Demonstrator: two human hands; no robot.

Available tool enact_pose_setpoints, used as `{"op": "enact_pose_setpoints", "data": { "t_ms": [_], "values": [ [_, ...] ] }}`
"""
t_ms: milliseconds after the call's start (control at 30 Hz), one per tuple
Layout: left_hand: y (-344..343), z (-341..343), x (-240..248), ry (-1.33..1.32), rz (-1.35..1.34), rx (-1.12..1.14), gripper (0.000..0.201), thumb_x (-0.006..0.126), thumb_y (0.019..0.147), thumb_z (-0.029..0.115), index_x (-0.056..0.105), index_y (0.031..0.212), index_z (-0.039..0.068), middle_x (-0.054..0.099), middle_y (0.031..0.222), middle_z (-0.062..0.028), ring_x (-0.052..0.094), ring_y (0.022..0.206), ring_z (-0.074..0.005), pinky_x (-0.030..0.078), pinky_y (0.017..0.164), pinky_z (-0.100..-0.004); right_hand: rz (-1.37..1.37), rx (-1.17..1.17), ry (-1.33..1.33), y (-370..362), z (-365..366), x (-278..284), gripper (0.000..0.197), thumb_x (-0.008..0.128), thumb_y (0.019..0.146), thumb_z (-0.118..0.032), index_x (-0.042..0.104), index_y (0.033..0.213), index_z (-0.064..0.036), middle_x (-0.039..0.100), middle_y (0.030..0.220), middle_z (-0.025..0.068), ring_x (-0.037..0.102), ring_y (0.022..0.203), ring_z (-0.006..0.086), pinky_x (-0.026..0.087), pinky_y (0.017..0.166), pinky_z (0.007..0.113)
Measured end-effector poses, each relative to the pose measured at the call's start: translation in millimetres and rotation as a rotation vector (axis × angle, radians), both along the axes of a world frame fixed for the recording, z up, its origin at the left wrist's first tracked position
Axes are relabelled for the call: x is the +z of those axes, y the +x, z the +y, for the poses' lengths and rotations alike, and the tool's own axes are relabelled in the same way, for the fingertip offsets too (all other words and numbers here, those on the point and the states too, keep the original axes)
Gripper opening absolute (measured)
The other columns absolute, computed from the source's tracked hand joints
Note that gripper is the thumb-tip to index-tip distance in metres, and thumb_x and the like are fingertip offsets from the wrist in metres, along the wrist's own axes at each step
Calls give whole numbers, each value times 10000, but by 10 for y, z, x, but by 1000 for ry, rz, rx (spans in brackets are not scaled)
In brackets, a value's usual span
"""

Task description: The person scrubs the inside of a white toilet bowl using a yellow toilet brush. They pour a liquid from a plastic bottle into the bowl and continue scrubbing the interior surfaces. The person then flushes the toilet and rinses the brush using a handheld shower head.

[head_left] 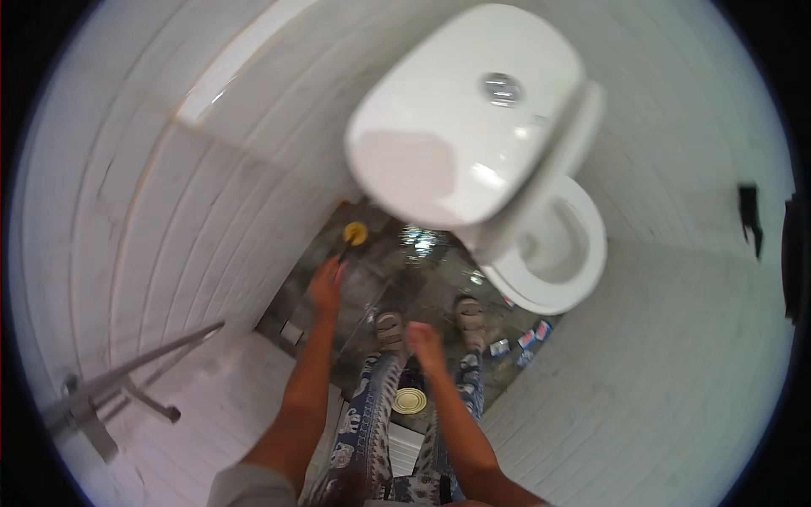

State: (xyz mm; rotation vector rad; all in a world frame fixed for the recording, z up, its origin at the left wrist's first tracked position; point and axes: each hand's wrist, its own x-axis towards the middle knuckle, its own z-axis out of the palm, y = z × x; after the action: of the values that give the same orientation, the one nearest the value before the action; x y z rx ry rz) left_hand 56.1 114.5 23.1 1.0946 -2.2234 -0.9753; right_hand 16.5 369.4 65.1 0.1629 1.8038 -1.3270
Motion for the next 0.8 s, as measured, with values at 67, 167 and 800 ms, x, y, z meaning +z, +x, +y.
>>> {"op": "enact_pose_setpoints", "data": {
  "t_ms": [67, 167, 800],
  "values": [
    [94, 643, 517, -115, -9, -197, 185, 643, 709, 10, 586, 885, 24, 617, 885, -120, 606, 785, -236, 481, 686, -320, -499, -257, -32, 103, -25, -162, 398, 508, 833, -381, 530, 1039, -40, 580, 889, 67, 568, 765, 161, 465, 694, 279],
    [674, 1047, 1214, -31, 33, -252, 126, 647, 696, 5, 545, 769, 20, 616, 914, -117, 610, 786, -236, 487, 674, -304, -846, -380, -189, 356, -546, 428, 368, 509, 847, -323, 488, 1044, -12, 569, 874, 100, 577, 775, 217, 482, 689, 317],
    [-133, 2215, 3235, 13, 17, -877, 277, 615, 745, 131, 530, 999, 61, 473, 1170, -78, 477, 1051, -259, 319, 930, -455, -211, -212, 34, -497, 2397, 2467, 333, 434, 845, -166, 507, 1150, -54, 539, 671, 8, 432, 422, 76, 328, 352, 221]
  ]
}}
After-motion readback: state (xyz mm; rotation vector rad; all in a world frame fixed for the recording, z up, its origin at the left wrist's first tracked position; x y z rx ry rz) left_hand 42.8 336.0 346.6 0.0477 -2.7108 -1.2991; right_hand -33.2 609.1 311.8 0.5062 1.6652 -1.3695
